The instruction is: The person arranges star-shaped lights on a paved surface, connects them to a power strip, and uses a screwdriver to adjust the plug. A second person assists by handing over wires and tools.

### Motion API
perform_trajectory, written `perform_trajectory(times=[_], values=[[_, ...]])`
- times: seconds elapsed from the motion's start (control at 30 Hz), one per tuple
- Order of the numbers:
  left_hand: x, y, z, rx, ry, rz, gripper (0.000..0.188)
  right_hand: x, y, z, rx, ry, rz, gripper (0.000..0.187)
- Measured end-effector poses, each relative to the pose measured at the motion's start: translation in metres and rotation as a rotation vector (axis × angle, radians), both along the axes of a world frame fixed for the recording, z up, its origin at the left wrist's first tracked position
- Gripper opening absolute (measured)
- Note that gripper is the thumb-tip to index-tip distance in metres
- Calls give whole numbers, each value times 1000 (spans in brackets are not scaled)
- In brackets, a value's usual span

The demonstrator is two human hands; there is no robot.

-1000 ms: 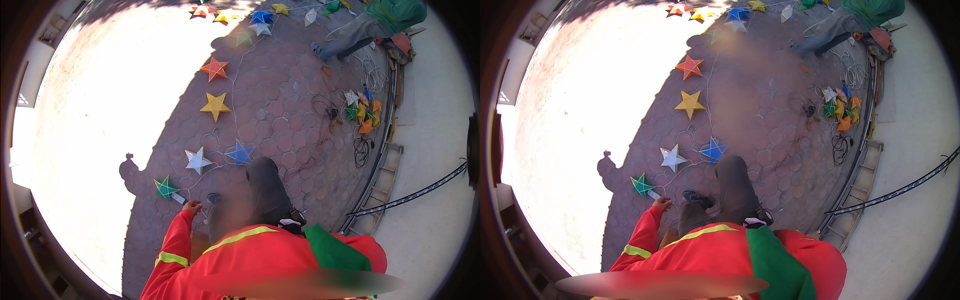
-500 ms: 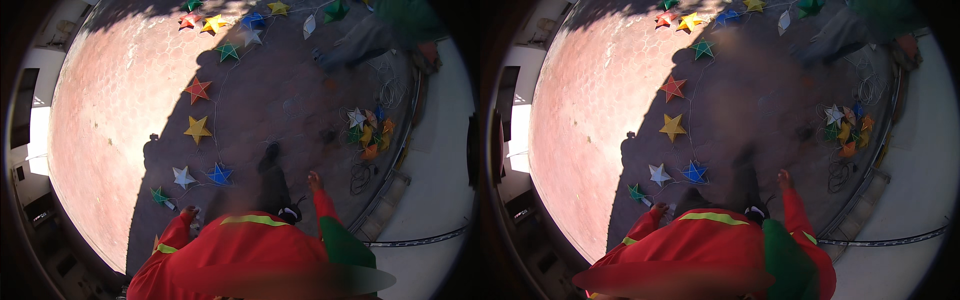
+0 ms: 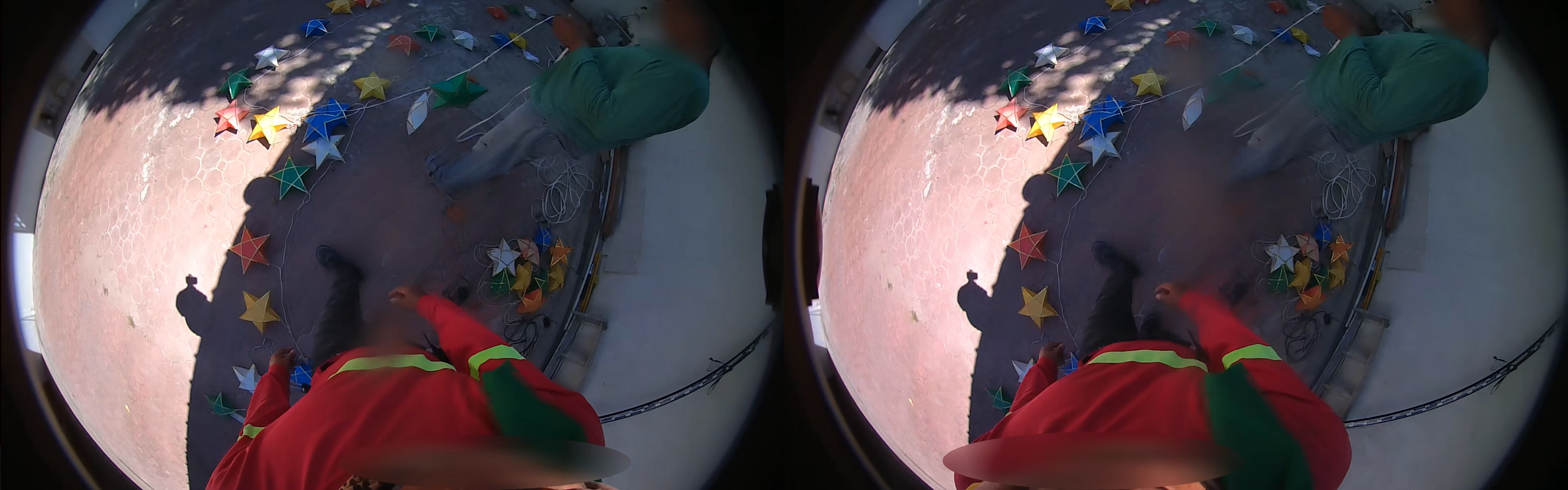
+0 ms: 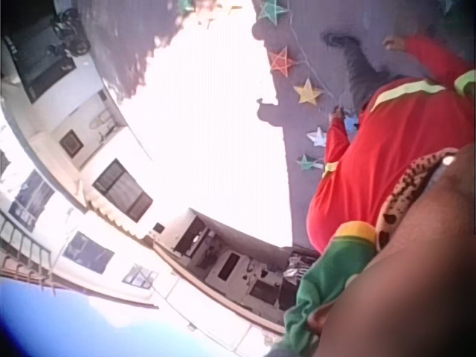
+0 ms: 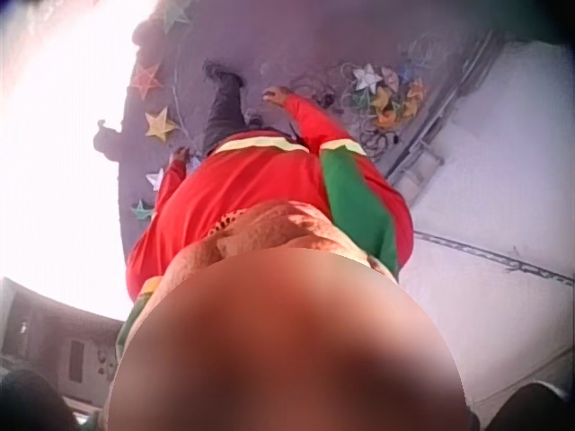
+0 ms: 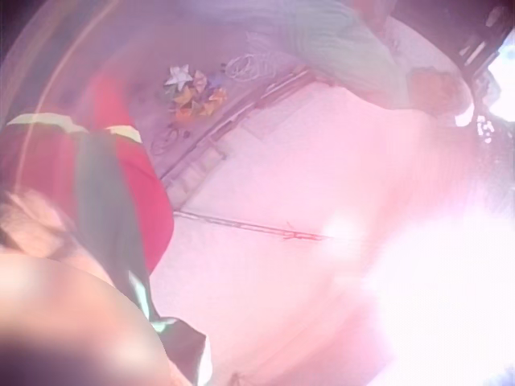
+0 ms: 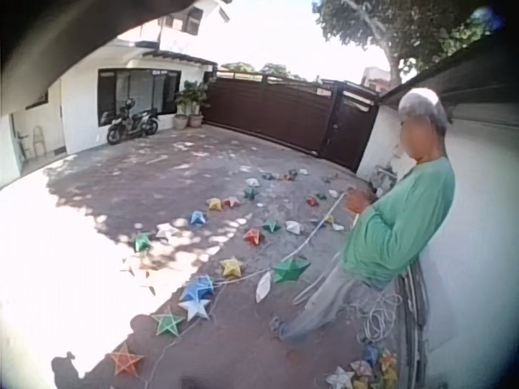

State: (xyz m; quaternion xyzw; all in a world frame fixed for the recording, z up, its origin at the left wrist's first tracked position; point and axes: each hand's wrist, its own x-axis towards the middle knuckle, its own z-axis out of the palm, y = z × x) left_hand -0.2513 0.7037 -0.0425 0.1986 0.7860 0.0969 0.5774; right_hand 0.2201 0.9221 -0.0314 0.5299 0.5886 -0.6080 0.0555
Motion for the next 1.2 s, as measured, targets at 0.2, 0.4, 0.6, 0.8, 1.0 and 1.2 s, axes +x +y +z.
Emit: perform_trajectory(times=[0.2,0.4,0.6,0.8,1.0,1.2], values=[[14,191,-54,-98,-332,235,31,34,110,2,158,-134,-57,30],[39,381,-66,50,-218,301,42,36,319,-44,-60,-84,-165,28],[56,546,-234,235,178,277,46,-39,534,-280,-18,-319,406,30],[53,631,-465,205,392,287,82,-154,665,-510,312,-182,435,54],[74,621,-584,291,124,529,68,-190,661,-625,-32,110,-88,18],[192,561,-542,97,109,478,26,-127,608,-607,398,-35,159,45]])
